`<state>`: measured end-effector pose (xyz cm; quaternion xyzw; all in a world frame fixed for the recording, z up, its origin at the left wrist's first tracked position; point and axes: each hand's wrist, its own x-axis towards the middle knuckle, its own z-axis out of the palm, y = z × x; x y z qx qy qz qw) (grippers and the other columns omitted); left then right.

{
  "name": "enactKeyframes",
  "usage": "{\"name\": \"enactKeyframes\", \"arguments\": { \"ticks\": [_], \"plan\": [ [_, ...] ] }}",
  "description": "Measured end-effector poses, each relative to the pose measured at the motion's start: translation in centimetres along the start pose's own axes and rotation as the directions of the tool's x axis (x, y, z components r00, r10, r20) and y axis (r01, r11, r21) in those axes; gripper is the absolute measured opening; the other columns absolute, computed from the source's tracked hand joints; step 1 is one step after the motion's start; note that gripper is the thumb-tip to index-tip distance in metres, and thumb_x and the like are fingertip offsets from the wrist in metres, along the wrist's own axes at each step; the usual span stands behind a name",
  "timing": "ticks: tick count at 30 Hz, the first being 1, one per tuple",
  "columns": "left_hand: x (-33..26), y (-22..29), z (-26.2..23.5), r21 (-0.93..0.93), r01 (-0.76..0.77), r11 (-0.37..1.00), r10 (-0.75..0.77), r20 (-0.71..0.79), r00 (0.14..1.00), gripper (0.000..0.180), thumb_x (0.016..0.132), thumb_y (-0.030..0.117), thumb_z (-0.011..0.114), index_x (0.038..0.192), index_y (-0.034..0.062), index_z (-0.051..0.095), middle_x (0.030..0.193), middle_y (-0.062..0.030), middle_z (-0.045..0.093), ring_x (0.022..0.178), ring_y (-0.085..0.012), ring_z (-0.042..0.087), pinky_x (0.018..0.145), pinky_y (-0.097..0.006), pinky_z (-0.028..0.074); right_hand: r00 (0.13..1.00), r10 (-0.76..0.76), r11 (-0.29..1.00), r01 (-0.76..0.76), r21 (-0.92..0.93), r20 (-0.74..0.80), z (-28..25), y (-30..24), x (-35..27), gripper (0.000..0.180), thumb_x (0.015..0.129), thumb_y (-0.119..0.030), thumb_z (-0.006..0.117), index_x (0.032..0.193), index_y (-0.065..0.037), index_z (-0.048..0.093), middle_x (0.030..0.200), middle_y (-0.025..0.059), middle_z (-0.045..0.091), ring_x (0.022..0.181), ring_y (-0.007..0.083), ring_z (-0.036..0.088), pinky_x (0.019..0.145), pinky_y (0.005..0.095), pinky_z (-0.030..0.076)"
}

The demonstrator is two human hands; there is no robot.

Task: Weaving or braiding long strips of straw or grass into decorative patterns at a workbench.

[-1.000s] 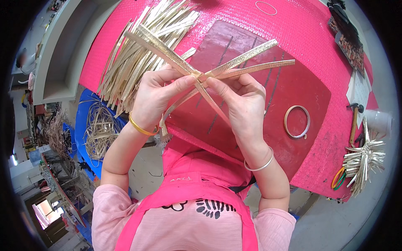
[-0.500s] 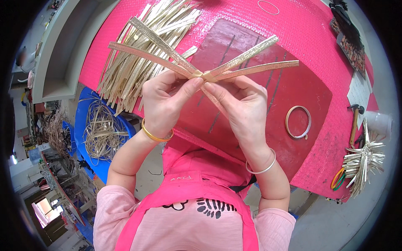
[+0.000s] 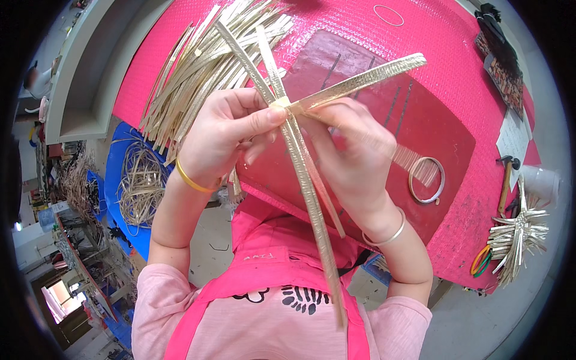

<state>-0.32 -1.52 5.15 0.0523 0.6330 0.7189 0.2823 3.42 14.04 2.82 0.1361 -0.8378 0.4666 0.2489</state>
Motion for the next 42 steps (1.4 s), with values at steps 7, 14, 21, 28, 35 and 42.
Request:
{"name": "enactKeyframes", "arguments": {
  "ticks": [7,14,21,28,35,42],
  "plan": [
    [0.0,-1.2,1.1,0.324,-0.201,0.924,0.253,-0.124,0.96,0.013,0.072,0.009,0.059,0.079,-0.0022,0.056,0.06,-0.0045,0.055,0.043,-0.0085,0.048,0.037,-0.02,0.036,0.821,0.492,0.647,-0.568,0.509,0.29,-0.3,0.2,-0.3,0.013,0.077,-0.006,0.056,0.084,0.004,0.059,0.075,0.0052,0.06,0.068,0.0072,0.053,0.06,0.0204,0.042],
    [0.4,0.6,0.4,0.754,-0.586,-0.296,0.615,0.62,0.487,0.016,0.063,0.005,0.062,0.077,-0.0007,0.057,0.068,-0.0081,0.055,0.054,-0.0203,0.055,0.047,-0.027,0.045,0.589,0.465,0.442,-0.801,0.403,0.661,-2.6,0.8,1.7,0.023,0.082,-0.016,0.05,0.095,0.003,0.052,0.084,0.003,0.055,0.073,0.0083,0.049,0.062,0.0197,0.04],
    [0.2,0.2,1.0,0.344,-0.063,0.937,0.079,-0.032,0.996,0.017,0.079,0.013,0.055,0.079,-0.0037,0.056,0.058,-0.0083,0.056,0.052,-0.0135,0.056,0.042,-0.021,0.043,0.649,0.412,0.309,-0.76,0.572,0.64,-0.9,1.6,0.6,0.023,0.08,-0.018,0.053,0.091,0.002,0.052,0.077,0.0,0.053,0.066,0.0053,0.047,0.057,0.0184,0.038],
    [0.3,-1.0,0.8,-0.048,-0.039,0.998,0.04,0.004,0.999,0.02,0.08,0.012,0.053,0.088,-0.0062,0.055,0.069,-0.0101,0.057,0.055,-0.0134,0.055,0.049,-0.022,0.046,0.962,0.261,0.901,-0.271,0.338,0.075,1.1,1.9,-0.1,0.011,0.077,-0.008,0.055,0.079,0.003,0.054,0.065,0.0042,0.051,0.058,0.0107,0.047,0.056,0.0237,0.038],
    [0.4,-1.9,0.4,0.305,-0.21,0.929,0.247,-0.089,0.965,0.017,0.076,0.007,0.054,0.088,-0.0046,0.058,0.071,-0.0076,0.058,0.059,-0.0087,0.054,0.051,-0.02,0.042,0.911,0.328,0.923,-0.366,0.121,0.25,0.2,1.3,0.6,0.011,0.076,-0.007,0.055,0.077,0.004,0.055,0.057,0.0101,0.05,0.048,0.0112,0.045,0.046,0.0253,0.037],
    [0.5,-0.7,0.1,0.231,0.01,0.973,0.006,-0.066,0.998,0.02,0.075,0.011,0.056,0.087,-0.0051,0.058,0.063,-0.002,0.055,0.049,-0.0033,0.042,0.042,-0.017,0.031,0.985,-0.014,0.997,0.0,0.078,0.169,-0.9,2.5,1.7,0.003,0.071,-0.001,0.058,0.073,0.002,0.057,0.06,0.0105,0.054,0.051,0.0134,0.053,0.047,0.0254,0.041]
  ]
}}
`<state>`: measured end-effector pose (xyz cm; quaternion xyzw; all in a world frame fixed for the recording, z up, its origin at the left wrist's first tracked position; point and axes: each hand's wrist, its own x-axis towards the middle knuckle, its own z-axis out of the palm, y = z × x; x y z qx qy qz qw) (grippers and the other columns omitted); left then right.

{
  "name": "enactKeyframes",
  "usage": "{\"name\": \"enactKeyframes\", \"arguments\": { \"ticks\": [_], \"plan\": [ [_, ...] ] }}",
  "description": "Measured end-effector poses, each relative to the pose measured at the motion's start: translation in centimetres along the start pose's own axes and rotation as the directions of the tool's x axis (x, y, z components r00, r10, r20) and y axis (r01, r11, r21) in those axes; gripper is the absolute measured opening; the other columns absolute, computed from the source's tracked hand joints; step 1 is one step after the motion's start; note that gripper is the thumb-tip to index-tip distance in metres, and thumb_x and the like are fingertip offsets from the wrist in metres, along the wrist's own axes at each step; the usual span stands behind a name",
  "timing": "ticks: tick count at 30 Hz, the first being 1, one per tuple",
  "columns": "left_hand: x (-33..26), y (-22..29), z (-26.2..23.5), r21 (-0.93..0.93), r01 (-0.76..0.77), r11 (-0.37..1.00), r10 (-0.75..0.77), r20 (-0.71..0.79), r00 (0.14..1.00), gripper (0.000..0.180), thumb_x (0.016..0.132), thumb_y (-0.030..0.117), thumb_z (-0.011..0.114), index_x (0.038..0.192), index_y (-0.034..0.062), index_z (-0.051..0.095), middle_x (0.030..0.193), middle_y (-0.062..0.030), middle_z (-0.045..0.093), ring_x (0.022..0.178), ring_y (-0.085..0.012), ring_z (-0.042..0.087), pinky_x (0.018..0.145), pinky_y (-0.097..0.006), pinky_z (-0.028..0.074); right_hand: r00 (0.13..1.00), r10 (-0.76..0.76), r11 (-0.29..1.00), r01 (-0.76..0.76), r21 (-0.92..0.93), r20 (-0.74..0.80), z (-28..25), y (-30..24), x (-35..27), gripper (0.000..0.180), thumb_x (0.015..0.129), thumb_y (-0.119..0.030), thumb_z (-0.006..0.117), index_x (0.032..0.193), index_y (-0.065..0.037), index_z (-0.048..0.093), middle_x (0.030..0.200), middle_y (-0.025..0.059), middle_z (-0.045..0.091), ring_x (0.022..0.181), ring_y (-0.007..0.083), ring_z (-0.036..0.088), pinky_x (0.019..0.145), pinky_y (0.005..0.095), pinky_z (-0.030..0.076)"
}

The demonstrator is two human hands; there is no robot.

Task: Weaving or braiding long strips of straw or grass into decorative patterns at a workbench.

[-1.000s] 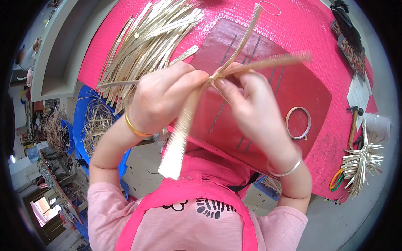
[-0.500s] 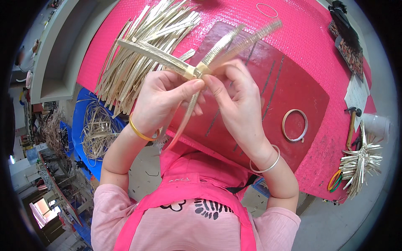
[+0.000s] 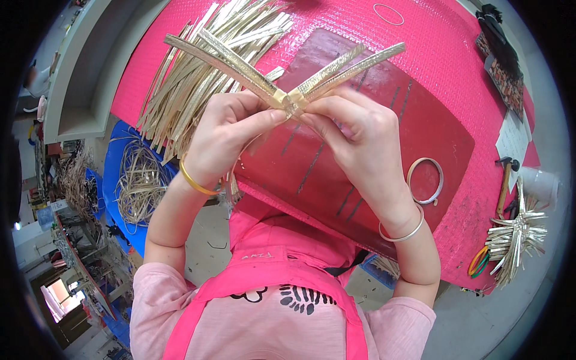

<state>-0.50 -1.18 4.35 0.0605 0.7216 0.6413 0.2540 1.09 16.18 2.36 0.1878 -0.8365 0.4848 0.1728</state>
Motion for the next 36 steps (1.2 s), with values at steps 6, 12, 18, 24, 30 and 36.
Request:
{"name": "enactKeyframes", "arguments": {
  "ticks": [6,12,18,24,30,36],
  "plan": [
    [0.8,0.2,-1.0,-0.318,0.129,0.939,-0.051,0.242,0.969,0.023,0.072,0.014,0.058,0.084,-0.0058,0.056,0.056,-0.0029,0.051,0.042,-0.0054,0.04,0.039,-0.017,0.03,0.997,-0.037,0.995,0.031,-0.096,-0.063,1.0,-1.2,-1.4,0.004,0.069,0.002,0.058,0.072,0.0,0.057,0.061,0.0102,0.054,0.053,0.0189,0.054,0.047,0.0252,0.041],
    [0.7,-0.6,-0.7,-0.084,-0.098,0.992,0.11,0.151,0.982,0.019,0.075,0.012,0.057,0.083,-0.0056,0.057,0.058,-0.0034,0.052,0.045,-0.0048,0.043,0.04,-0.017,0.031,0.806,0.549,0.536,-0.542,0.647,0.22,0.8,-2.9,-2.4,0.012,0.077,-0.002,0.055,0.085,0.006,0.056,0.075,0.0082,0.06,0.068,0.0108,0.058,0.057,0.018,0.045],
    [-0.4,-0.8,0.7,0.021,-0.162,0.987,0.162,-0.023,0.987,0.018,0.076,0.008,0.054,0.088,-0.0043,0.058,0.067,-0.0052,0.058,0.057,-0.0088,0.052,0.051,-0.02,0.041,0.866,0.501,0.718,-0.418,0.556,0.004,2.7,-1.5,-2.8,0.011,0.072,-0.002,0.06,0.081,0.004,0.057,0.072,0.0069,0.06,0.063,0.009,0.057,0.054,0.0191,0.045],
    [-0.1,-1.9,-0.7,0.447,-0.403,0.799,0.449,0.003,0.894,0.02,0.078,0.005,0.053,0.093,-0.0064,0.055,0.079,-0.0104,0.06,0.067,-0.0107,0.056,0.061,-0.021,0.046,0.965,0.138,0.99,-0.143,-0.005,-0.222,3.4,-0.7,-2.5,0.009,0.067,0.001,0.062,0.073,0.001,0.056,0.064,0.0077,0.057,0.052,0.0122,0.056,0.047,0.0219,0.042],
    [-0.3,-1.7,-0.4,-0.392,-0.045,0.919,0.045,-0.009,0.999,0.023,0.073,0.004,0.058,0.094,-0.0035,0.055,0.08,-0.0102,0.06,0.067,-0.0131,0.057,0.059,-0.023,0.047,0.954,0.042,0.997,-0.058,-0.045,-0.298,3.9,-1.0,-2.5,0.007,0.067,0.001,0.061,0.071,0.001,0.055,0.062,0.0077,0.056,0.05,0.0137,0.054,0.046,0.0233,0.042],
    [0.3,-1.5,0.1,-0.4,0.056,0.915,-0.027,0.078,0.997,0.021,0.072,0.004,0.059,0.091,-0.0046,0.057,0.081,-0.0092,0.059,0.069,-0.0126,0.056,0.061,-0.022,0.044,0.917,0.354,0.908,-0.291,0.301,-0.181,3.2,-1.5,-2.9,0.006,0.071,-0.001,0.06,0.074,0.003,0.057,0.065,0.0071,0.059,0.056,0.0094,0.056,0.049,0.0202,0.042]
  ]
}}
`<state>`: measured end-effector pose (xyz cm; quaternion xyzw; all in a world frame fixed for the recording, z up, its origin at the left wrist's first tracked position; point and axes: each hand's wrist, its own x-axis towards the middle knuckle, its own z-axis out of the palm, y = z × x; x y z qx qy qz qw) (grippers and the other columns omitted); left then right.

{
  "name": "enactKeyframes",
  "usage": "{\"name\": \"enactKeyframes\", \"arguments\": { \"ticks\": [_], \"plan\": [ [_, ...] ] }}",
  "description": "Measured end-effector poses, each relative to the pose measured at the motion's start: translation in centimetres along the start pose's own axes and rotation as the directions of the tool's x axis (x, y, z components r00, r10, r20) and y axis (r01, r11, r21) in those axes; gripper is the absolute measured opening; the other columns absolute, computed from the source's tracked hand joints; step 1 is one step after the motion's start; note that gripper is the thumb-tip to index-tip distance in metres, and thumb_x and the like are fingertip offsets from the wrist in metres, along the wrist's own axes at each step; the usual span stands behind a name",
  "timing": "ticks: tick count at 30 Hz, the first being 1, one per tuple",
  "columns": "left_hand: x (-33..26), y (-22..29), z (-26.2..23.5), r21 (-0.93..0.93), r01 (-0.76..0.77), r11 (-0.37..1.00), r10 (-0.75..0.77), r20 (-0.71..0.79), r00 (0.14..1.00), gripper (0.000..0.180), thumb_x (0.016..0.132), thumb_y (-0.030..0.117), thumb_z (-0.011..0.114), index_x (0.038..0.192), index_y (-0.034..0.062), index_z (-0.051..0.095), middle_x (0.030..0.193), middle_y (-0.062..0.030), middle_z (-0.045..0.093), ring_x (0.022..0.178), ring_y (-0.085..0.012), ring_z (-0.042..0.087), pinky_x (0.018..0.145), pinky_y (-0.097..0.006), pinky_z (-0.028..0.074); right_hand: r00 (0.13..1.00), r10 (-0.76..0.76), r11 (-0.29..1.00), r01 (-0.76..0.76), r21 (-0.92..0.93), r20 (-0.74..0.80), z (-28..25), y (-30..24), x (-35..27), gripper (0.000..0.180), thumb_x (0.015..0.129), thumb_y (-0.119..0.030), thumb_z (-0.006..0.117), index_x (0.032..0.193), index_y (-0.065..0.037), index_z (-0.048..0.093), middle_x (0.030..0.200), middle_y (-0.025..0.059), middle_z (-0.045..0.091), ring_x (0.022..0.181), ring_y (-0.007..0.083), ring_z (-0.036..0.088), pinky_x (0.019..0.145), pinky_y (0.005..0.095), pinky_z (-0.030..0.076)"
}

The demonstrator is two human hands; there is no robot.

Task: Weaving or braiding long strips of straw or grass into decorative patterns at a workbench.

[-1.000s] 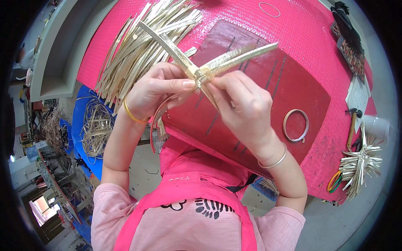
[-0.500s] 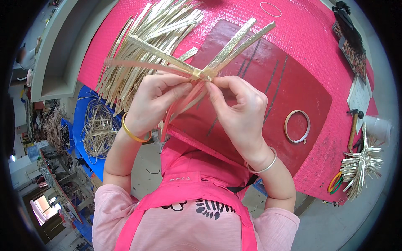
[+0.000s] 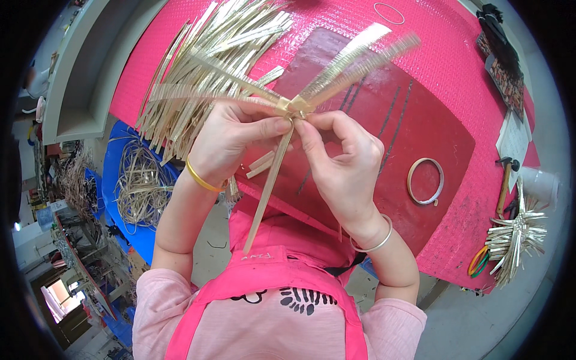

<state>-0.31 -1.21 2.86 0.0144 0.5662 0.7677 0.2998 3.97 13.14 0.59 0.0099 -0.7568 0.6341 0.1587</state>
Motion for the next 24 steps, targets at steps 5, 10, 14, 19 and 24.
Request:
{"name": "enactKeyframes", "arguments": {
  "ticks": [5,10,14,19,24],
  "plan": [
    [0.9,-0.8,-0.3,0.645,-0.559,0.522,0.649,0.124,0.75,0.014,0.067,0.001,0.061,0.081,-0.0007,0.061,0.073,-0.0091,0.057,0.067,-0.0181,0.056,0.061,-0.026,0.045,0.982,0.167,0.973,-0.178,0.148,0.083,-0.4,-1.1,0.2,0.007,0.074,-0.002,0.058,0.076,0.005,0.057,0.067,0.0064,0.06,0.057,0.01,0.057,0.05,0.0197,0.043],
    [0.9,0.1,-0.3,0.747,-0.575,0.334,0.617,0.288,0.732,0.013,0.065,0.0,0.06,0.078,-0.0003,0.058,0.071,-0.008,0.054,0.063,-0.0204,0.057,0.057,-0.026,0.045,0.925,0.294,0.939,-0.327,0.11,0.24,-1.6,-1.6,1.1,0.013,0.079,-0.007,0.052,0.08,0.006,0.055,0.072,0.0091,0.059,0.059,0.0114,0.058,0.052,0.0192,0.043],
    [1.0,0.1,-0.6,0.793,-0.593,0.14,0.631,0.39,0.67,0.012,0.071,0.001,0.056,0.082,-0.0017,0.055,0.069,-0.0072,0.057,0.055,-0.0134,0.056,0.048,-0.022,0.043,0.685,0.319,0.441,-0.719,0.537,0.655,-2.3,-0.3,2.4,0.015,0.079,-0.01,0.054,0.084,0.004,0.055,0.069,0.0065,0.057,0.054,0.0102,0.054,0.05,0.0198,0.042],
    [0.6,-1.2,0.7,-0.044,-0.206,0.978,0.202,-0.069,0.977,0.015,0.081,0.008,0.049,0.088,-0.0051,0.049,0.07,-0.0098,0.057,0.052,-0.0137,0.056,0.044,-0.022,0.046,0.937,0.272,0.888,-0.332,0.32,0.218,-0.3,0.7,1.8,0.013,0.077,-0.008,0.057,0.084,0.003,0.055,0.068,0.0028,0.056,0.059,0.006,0.051,0.051,0.0187,0.041],
    [0.6,-1.1,0.5,-0.083,-0.155,0.984,0.149,-0.076,0.986,0.018,0.08,0.007,0.052,0.092,-0.0054,0.051,0.074,-0.0122,0.058,0.055,-0.0154,0.057,0.05,-0.021,0.047,0.947,0.244,0.9,-0.301,0.315,0.207,0.0,0.6,1.8,0.01,0.076,-0.005,0.056,0.081,0.003,0.054,0.068,0.0019,0.056,0.063,0.0052,0.051,0.056,0.0189,0.042]
  ]
}}
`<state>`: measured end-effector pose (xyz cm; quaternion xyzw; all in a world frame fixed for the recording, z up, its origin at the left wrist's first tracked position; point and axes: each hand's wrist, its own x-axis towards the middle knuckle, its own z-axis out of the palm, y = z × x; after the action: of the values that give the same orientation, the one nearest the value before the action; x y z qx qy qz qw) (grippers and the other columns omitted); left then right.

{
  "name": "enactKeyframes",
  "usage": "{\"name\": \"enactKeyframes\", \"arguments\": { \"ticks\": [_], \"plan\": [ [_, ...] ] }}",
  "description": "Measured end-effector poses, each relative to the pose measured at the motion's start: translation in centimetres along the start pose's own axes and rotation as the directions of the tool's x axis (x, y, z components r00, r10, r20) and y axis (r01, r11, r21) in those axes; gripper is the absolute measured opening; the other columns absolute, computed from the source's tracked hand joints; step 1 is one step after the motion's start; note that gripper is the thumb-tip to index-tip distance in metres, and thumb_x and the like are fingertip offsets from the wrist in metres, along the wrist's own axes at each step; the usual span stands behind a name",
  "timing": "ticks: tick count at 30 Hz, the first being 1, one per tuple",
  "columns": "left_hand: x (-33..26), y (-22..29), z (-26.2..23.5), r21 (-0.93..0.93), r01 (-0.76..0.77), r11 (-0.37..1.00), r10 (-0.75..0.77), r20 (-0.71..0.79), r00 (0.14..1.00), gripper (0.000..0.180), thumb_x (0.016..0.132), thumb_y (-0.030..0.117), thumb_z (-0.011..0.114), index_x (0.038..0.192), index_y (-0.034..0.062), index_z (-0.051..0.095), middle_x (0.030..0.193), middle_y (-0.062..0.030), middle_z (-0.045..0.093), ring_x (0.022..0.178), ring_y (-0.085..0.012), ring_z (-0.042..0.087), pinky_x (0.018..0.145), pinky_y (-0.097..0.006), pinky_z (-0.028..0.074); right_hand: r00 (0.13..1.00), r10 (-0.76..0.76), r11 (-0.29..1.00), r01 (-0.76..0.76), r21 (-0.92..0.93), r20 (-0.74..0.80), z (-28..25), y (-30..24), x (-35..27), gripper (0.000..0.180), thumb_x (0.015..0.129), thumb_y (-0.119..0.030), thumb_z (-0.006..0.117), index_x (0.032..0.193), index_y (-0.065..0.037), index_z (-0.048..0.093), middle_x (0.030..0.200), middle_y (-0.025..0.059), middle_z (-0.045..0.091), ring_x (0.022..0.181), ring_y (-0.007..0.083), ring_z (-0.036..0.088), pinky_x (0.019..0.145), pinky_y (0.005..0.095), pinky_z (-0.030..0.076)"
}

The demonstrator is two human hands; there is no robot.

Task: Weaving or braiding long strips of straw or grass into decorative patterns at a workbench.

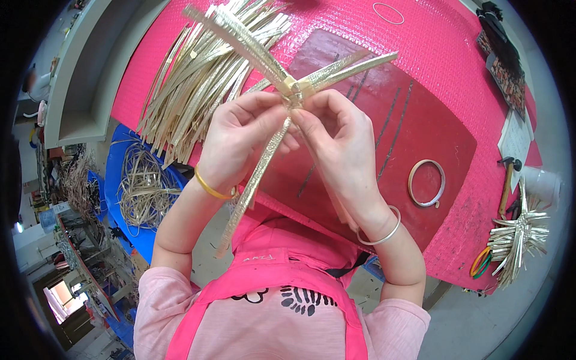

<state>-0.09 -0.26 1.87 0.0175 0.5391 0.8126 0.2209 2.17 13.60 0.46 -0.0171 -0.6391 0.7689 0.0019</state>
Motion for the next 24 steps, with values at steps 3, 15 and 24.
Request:
{"name": "enactKeyframes", "arguments": {
  "ticks": [3,15,24],
  "plan": [
    [-0.1,0.6,0.0,0.217,-0.025,0.976,0.033,-0.031,0.999,0.021,0.077,0.006,0.056,0.094,-0.0061,0.053,0.075,-0.012,0.059,0.056,-0.0139,0.057,0.051,-0.02,0.047,0.998,-0.048,0.986,0.04,-0.163,-0.051,-0.3,0.2,0.1,0.01,0.075,-0.005,0.057,0.081,0.003,0.054,0.069,0.0035,0.057,0.063,0.006,0.052,0.057,0.0195,0.043],
    [0.7,1.7,-1.9,0.177,0.253,0.951,-0.28,0.149,0.948,0.017,0.076,0.007,0.055,0.087,-0.0058,0.054,0.066,-0.0065,0.054,0.048,-0.0093,0.048,0.045,-0.017,0.038,0.977,-0.07,0.859,0.163,-0.485,0.204,-2.5,-1.5,0.9,0.008,0.068,-0.004,0.061,0.074,0.002,0.061,0.068,0.0084,0.06,0.061,0.0086,0.055,0.056,0.0199,0.042],
    [0.2,0.3,-0.2,0.035,0.019,0.999,-0.02,0.038,0.999,0.016,0.076,0.004,0.056,0.085,-0.0083,0.052,0.072,-0.0105,0.057,0.052,-0.0099,0.052,0.046,-0.018,0.042,0.996,-0.001,0.998,-0.004,-0.055,-0.086,0.6,-1.5,-1.9,0.012,0.075,-0.005,0.057,0.082,0.004,0.06,0.066,0.0041,0.06,0.064,0.0042,0.053,0.056,0.0184,0.042]
  ]
}}
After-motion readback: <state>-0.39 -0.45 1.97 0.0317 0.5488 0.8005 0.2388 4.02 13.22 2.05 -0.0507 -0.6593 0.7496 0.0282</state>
